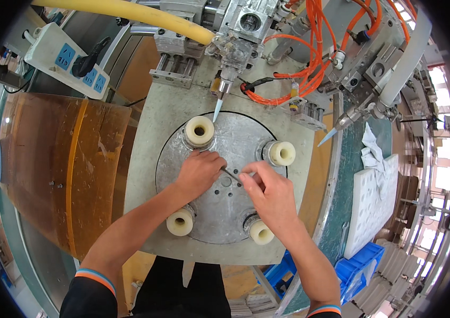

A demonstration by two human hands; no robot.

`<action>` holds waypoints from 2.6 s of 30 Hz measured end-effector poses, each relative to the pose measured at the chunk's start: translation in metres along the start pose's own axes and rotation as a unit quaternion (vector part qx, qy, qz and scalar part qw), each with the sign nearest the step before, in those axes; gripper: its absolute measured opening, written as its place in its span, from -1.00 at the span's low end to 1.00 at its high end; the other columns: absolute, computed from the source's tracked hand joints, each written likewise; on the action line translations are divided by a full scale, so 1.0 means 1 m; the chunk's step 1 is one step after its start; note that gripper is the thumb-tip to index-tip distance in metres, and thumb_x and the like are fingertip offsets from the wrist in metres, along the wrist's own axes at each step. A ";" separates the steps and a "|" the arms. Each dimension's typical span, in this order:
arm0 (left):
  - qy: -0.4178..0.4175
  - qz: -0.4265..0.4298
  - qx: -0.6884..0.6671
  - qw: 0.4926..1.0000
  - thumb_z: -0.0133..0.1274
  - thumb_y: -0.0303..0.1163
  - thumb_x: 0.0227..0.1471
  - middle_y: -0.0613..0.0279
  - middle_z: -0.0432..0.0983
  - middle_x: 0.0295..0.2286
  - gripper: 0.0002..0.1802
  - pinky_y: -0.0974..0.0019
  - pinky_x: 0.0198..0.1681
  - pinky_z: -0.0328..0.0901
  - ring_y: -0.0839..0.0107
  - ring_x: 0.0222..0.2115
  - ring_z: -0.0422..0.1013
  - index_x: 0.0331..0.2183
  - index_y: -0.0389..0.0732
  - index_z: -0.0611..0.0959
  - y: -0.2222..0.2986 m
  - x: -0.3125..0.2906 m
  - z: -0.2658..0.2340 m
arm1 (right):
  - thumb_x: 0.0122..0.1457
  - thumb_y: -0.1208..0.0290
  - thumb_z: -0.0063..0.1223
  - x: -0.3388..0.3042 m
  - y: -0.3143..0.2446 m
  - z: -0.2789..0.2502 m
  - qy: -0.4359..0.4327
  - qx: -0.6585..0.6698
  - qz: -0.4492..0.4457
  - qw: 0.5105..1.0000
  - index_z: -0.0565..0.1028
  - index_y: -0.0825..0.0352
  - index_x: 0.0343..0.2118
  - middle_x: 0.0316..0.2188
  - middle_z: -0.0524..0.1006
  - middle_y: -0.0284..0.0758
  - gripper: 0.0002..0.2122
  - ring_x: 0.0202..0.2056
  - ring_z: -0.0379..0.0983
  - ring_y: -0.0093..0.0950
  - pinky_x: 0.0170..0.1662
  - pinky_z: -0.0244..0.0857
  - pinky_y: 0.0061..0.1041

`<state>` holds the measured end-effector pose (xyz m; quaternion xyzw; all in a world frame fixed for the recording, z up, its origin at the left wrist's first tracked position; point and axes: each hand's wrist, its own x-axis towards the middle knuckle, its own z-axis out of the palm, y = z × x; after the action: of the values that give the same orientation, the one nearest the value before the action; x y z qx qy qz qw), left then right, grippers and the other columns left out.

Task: The person sets down a metal cylinder and uses an allen key to loosen screws from the circular plate of a machine. They remove the screws by hand, place them on a nearby surface, and rotate the plate.

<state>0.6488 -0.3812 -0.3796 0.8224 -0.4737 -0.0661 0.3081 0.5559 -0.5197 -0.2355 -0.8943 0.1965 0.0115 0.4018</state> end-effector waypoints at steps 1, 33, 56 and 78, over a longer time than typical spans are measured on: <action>-0.001 0.001 -0.001 1.000 0.13 -0.42 -0.21 0.34 0.43 -0.50 -0.85 0.28 -0.31 0.22 0.38 -0.39 0.41 -0.44 -0.08 0.54 0.000 0.001 0.000 | 0.11 0.37 0.07 0.002 0.000 0.000 0.005 0.011 0.029 1.000 0.44 0.34 -0.36 -0.66 0.40 -0.36 -0.85 -0.66 0.30 -0.64 -0.58 0.17 -0.59; 0.017 0.047 -0.009 0.999 0.12 -0.44 -0.21 0.32 0.39 -0.54 -0.87 0.30 -0.35 0.25 0.35 -0.48 0.41 -0.47 -0.12 0.55 -0.003 0.002 0.001 | 0.11 0.37 0.07 0.004 -0.005 -0.001 -0.037 0.229 0.128 0.964 0.45 0.36 -0.25 -0.67 0.42 -0.40 -0.80 -0.60 0.36 -0.75 -0.54 0.20 -0.65; -0.017 0.044 -0.003 0.999 0.11 -0.46 -0.20 0.26 0.39 -0.50 -0.86 0.25 -0.34 0.30 0.30 -0.43 0.42 -0.45 -0.15 0.52 0.000 0.004 0.001 | 0.03 0.45 0.10 0.000 0.002 -0.002 0.000 0.200 0.125 0.972 0.43 0.31 -0.15 -0.36 0.45 -0.33 -0.71 -0.47 0.35 -0.51 -0.39 0.25 -0.60; -0.099 0.149 0.050 0.983 0.03 -0.56 -0.22 0.18 0.34 -0.45 -0.85 0.26 -0.38 0.35 0.29 -0.42 0.42 -0.46 -0.23 0.45 -0.007 0.020 -0.014 | 0.12 0.57 -0.06 -0.050 0.032 -0.038 0.252 0.062 -0.020 0.965 0.50 0.33 -0.30 -0.48 0.49 -0.35 -0.88 -0.46 0.43 -0.54 -0.43 0.28 -0.59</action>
<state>0.6706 -0.3889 -0.3691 0.7461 -0.6222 -0.0768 0.2245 0.4934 -0.5490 -0.2241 -0.8455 0.2741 -0.2346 0.3936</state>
